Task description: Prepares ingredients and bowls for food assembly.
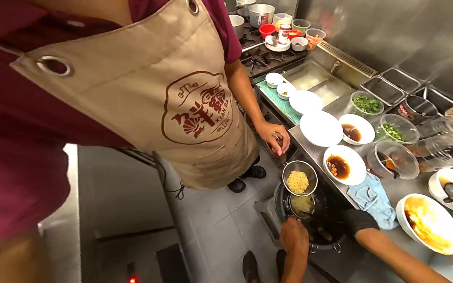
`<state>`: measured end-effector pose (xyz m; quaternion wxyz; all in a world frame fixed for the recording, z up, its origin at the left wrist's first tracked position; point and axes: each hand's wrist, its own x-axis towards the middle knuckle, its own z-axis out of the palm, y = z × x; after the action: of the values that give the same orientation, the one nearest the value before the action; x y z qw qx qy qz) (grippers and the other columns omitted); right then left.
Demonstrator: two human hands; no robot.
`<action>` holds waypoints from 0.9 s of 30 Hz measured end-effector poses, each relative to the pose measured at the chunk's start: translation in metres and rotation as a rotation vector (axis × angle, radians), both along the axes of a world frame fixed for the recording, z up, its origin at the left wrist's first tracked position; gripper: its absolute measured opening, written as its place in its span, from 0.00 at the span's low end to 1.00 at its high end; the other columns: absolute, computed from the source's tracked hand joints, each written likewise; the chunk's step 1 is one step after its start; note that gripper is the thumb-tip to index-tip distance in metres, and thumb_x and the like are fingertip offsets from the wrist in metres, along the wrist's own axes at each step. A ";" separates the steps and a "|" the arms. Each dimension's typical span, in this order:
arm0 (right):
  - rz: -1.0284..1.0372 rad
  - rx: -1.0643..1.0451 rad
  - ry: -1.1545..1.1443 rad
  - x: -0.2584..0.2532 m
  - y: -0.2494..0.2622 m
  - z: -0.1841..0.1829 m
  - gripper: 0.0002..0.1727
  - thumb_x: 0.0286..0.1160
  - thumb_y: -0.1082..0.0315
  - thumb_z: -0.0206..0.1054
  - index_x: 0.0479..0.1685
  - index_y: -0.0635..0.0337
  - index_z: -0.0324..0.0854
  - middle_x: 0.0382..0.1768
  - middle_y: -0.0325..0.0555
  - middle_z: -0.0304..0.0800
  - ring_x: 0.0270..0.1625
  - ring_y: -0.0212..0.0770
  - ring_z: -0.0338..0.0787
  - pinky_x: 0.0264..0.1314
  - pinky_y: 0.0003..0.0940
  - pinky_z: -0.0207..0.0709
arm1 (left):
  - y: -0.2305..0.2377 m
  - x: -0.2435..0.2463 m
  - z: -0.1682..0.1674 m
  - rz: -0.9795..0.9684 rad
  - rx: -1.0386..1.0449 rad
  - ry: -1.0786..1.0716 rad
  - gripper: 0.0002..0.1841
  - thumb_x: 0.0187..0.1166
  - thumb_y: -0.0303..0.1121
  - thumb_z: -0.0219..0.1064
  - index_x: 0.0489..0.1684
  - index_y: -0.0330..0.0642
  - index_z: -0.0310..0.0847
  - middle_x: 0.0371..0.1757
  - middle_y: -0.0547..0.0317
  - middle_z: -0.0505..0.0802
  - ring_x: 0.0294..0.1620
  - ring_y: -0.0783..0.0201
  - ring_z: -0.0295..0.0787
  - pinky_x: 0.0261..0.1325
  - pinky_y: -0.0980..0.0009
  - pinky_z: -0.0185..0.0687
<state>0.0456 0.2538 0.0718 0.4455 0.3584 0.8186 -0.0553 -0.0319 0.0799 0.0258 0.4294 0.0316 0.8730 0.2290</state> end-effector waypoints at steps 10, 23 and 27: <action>0.025 -0.090 -0.006 -0.002 -0.018 -0.006 0.23 0.82 0.63 0.65 0.67 0.72 0.81 0.69 0.71 0.84 0.74 0.70 0.82 0.73 0.69 0.73 | 0.003 -0.002 -0.002 -0.016 0.000 -0.015 0.19 0.87 0.44 0.56 0.58 0.40 0.87 0.55 0.46 0.94 0.59 0.48 0.92 0.60 0.46 0.87; -0.021 -0.061 0.021 -0.010 -0.021 -0.023 0.25 0.77 0.59 0.70 0.66 0.68 0.83 0.67 0.69 0.85 0.72 0.68 0.83 0.71 0.69 0.75 | -0.006 0.000 -0.001 -0.024 0.038 0.000 0.19 0.87 0.43 0.57 0.58 0.38 0.86 0.55 0.43 0.93 0.61 0.47 0.91 0.62 0.46 0.85; 0.051 -0.071 0.033 -0.020 -0.023 -0.026 0.25 0.74 0.53 0.71 0.62 0.63 0.86 0.63 0.65 0.88 0.68 0.66 0.86 0.67 0.69 0.77 | -0.004 -0.003 -0.002 -0.010 0.024 0.002 0.19 0.87 0.43 0.57 0.57 0.38 0.86 0.55 0.44 0.94 0.60 0.47 0.92 0.61 0.46 0.86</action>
<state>0.0260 0.2310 0.0455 0.4455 0.3205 0.8322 -0.0787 -0.0347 0.0764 0.0239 0.4292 0.0413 0.8705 0.2375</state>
